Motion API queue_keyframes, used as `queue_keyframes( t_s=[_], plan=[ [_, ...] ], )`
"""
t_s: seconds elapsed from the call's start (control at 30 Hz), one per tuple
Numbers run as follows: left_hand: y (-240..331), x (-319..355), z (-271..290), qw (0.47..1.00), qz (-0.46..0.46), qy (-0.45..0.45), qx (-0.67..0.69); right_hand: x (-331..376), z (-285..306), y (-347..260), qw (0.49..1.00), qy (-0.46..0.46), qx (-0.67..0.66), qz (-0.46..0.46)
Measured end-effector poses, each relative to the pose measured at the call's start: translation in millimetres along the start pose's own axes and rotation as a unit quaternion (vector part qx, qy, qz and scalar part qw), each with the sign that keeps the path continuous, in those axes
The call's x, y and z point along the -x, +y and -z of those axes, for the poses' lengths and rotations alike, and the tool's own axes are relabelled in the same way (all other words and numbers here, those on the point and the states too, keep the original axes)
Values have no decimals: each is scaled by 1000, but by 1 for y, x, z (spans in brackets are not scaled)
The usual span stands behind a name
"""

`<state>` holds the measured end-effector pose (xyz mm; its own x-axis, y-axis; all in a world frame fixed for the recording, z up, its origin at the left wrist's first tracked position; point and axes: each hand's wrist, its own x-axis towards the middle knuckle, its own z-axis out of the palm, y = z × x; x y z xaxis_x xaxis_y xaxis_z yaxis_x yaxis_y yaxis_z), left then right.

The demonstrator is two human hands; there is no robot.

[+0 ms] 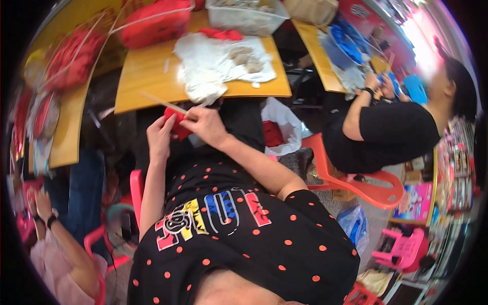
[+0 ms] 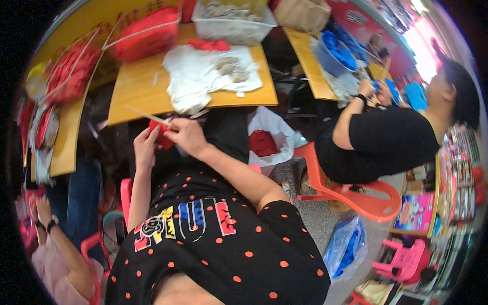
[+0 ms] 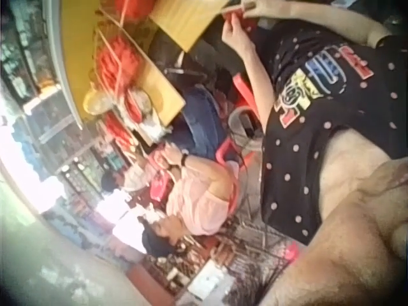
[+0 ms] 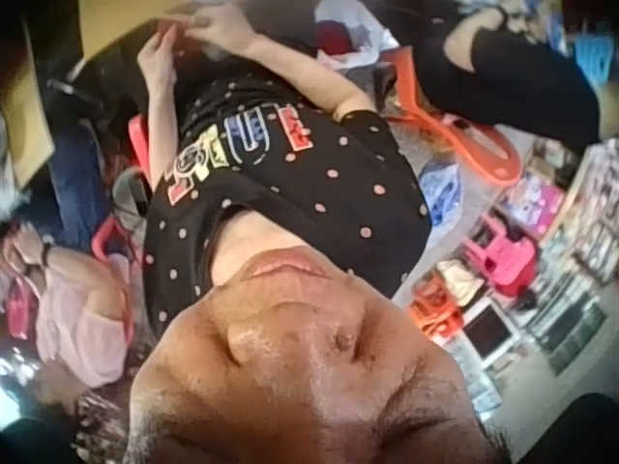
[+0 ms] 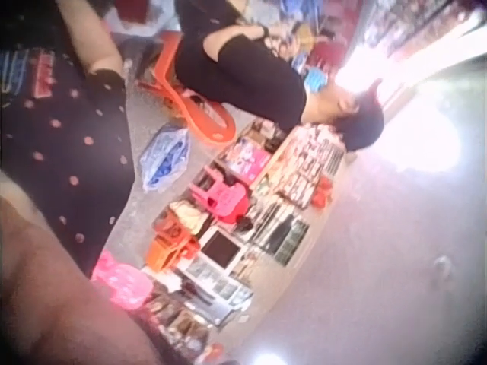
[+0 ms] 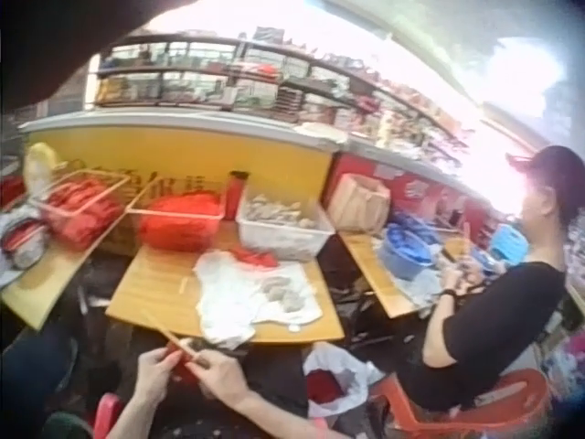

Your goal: Assembling small red fabric items by filling them with stuffing and using a stick to position the material.

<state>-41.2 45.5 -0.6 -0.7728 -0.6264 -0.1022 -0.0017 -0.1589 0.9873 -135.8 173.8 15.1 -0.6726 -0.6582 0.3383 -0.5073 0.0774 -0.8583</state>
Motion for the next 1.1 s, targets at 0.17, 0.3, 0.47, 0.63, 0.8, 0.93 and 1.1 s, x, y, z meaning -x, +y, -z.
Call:
queue_keyframes(
  t_s=[0.17, 0.3, 0.47, 0.63, 0.8, 0.93, 1.1],
  plan=[
    [-8, 5, 7, 1000, -18, 14, -19, 0, -6, 1, 995, -51, -19, -79],
    [-5, 6, 5, 1000, -19, 12, -19, -1, -14, 19, 973, -85, -153, -150],
    [-7, 5, 7, 1000, -13, -9, -21, -2, -12, 28, 915, -109, -294, -254],
    [-11, 3, 7, 1000, -7, -17, 4, -6, -3, 17, 888, -124, -308, -317],
    [-14, 3, 7, 999, -27, -10, 23, -9, 2, 9, 840, -142, -307, -425],
    [-12, 4, 5, 998, -34, -28, 49, -8, 2, 23, 764, -153, -431, -455],
    [-16, 4, 2, 995, -11, -46, 90, -8, -4, 33, 698, -79, -520, -486]
  ],
)
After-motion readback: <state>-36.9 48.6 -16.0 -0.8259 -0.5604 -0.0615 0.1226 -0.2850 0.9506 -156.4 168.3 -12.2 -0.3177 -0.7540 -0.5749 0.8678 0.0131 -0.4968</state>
